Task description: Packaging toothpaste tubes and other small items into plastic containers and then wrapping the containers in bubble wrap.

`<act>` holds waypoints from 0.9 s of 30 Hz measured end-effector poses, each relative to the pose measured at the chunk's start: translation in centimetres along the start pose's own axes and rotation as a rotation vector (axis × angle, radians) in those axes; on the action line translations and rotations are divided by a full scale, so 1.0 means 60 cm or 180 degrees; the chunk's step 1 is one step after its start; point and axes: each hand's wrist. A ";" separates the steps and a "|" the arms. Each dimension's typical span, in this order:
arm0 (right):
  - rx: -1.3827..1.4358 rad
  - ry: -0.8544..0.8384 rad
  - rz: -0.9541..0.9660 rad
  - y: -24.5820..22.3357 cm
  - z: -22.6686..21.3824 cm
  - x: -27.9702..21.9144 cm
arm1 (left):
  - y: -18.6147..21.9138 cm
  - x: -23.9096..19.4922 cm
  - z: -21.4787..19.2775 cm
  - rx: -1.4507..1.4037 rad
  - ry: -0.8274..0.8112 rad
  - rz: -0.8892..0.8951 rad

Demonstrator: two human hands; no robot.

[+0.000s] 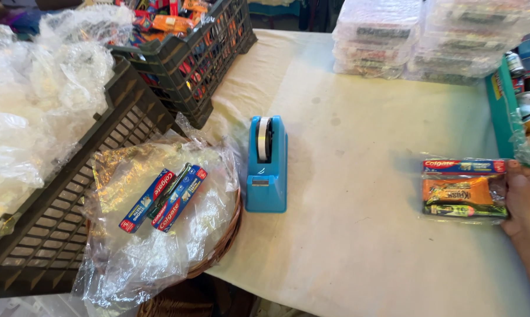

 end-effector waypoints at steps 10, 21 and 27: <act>0.0066 -0.0008 0.0093 -0.036 0.044 -0.020 | -0.066 0.194 0.232 -0.0154 -0.0319 0.0196; 0.0213 0.0072 0.0202 -0.075 0.083 -0.044 | -0.333 0.412 0.467 -0.1481 -0.1384 -0.1353; -0.0014 0.0132 0.0293 -0.060 0.071 -0.039 | -0.347 0.384 0.478 -0.0385 -0.1047 -0.1164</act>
Point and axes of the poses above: each hand's wrist, its own x-axis towards the middle knuckle, its own z-axis out of the palm, y = z × x, and after that the axes turned 12 degrees about -y, right-handed
